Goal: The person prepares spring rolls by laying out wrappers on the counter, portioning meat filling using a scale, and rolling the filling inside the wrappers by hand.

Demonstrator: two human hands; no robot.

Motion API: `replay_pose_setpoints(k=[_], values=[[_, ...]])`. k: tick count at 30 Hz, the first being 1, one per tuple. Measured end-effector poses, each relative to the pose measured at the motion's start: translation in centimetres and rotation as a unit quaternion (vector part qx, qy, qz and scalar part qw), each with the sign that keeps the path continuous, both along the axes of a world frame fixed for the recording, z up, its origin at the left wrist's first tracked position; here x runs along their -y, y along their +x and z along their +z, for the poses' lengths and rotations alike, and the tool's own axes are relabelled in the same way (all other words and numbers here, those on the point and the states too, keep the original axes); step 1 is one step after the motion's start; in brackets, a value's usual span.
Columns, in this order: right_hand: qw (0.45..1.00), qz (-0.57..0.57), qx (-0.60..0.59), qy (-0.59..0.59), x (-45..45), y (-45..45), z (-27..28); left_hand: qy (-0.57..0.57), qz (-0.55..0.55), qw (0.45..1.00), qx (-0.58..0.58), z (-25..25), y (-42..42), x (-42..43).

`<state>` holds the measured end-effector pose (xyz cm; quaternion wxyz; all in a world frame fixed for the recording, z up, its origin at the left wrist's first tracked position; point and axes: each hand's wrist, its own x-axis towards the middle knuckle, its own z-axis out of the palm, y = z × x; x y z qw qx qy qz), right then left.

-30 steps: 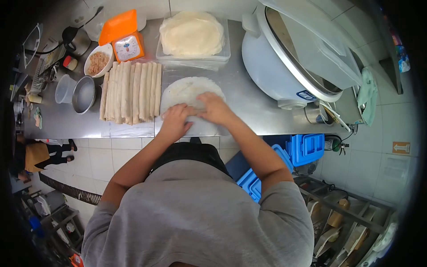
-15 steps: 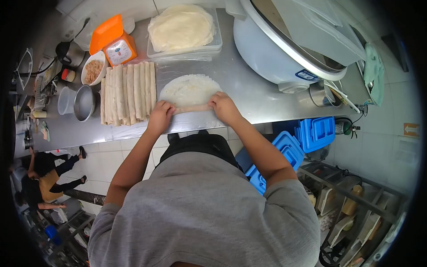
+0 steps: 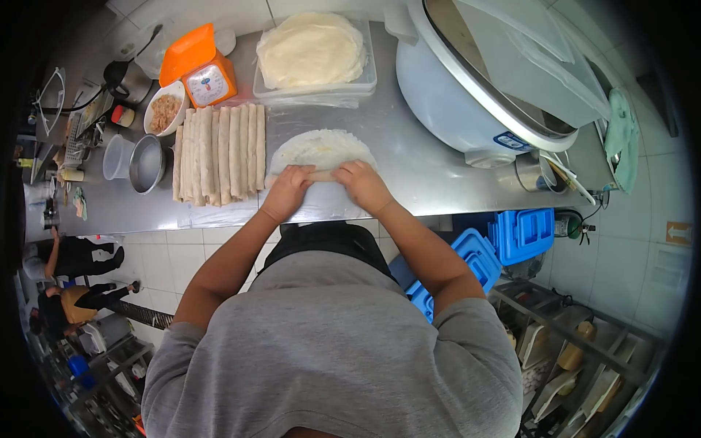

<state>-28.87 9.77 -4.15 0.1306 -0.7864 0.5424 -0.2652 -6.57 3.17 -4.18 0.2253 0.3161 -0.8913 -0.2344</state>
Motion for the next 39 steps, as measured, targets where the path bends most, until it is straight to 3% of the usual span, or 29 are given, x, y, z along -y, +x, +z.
replay_pose_setpoints(k=[2, 5, 8, 11, 14, 17, 20, 23, 29, 32, 35, 39], values=[[0.999, -0.015, 0.028, 0.040, 0.9, -0.4, 0.4, 0.002, -0.009, 1.000, 0.026, -0.5, 0.4, 1.2], [0.992, -0.094, -0.048, 0.072, 1.7, 0.4, 2.3, -0.060, 0.068, 0.995, 0.032, 0.9, -0.5, 1.1], [0.996, -0.052, -0.040, -0.059, 1.6, 1.0, 1.9, -0.131, 0.056, 0.988, 0.059, 0.2, -0.7, 0.6], [0.998, 0.012, -0.029, -0.054, 1.1, 1.5, 1.3, -0.131, 0.063, 0.989, -0.008, 0.5, -0.6, -0.5], [1.000, -0.006, 0.014, 0.002, 2.0, 0.7, 0.9, -0.097, 0.059, 0.993, -0.035, -0.7, 0.0, 0.3], [0.996, -0.008, 0.011, 0.089, 3.4, 0.0, 1.0, -0.057, 0.025, 0.998, -0.006, -1.4, 0.6, 2.1], [0.998, -0.026, -0.058, 0.004, 3.7, 0.3, 2.1, -0.044, 0.037, 0.998, 0.012, -0.8, 0.3, 2.8], [0.997, -0.016, -0.005, -0.078, 3.9, 1.5, 2.8, -0.075, 0.070, 0.995, 0.019, -0.5, 0.0, 2.8], [0.998, 0.015, -0.011, 0.058, 6.0, -0.4, 0.9, -0.059, 0.079, 0.995, -0.031, 0.4, -0.5, 3.6], [0.997, -0.013, -0.041, 0.062, 6.8, -0.7, 0.8, -0.027, 0.057, 0.998, -0.004, -0.4, -0.2, 4.7], [0.998, -0.043, -0.042, -0.029, 6.7, 0.2, 2.3, -0.065, 0.068, 0.996, -0.001, -0.5, -0.3, 5.0], [0.999, -0.033, -0.005, -0.006, 6.4, 0.0, 1.6, -0.097, 0.093, 0.991, 0.027, -0.1, -0.5, 5.0]])
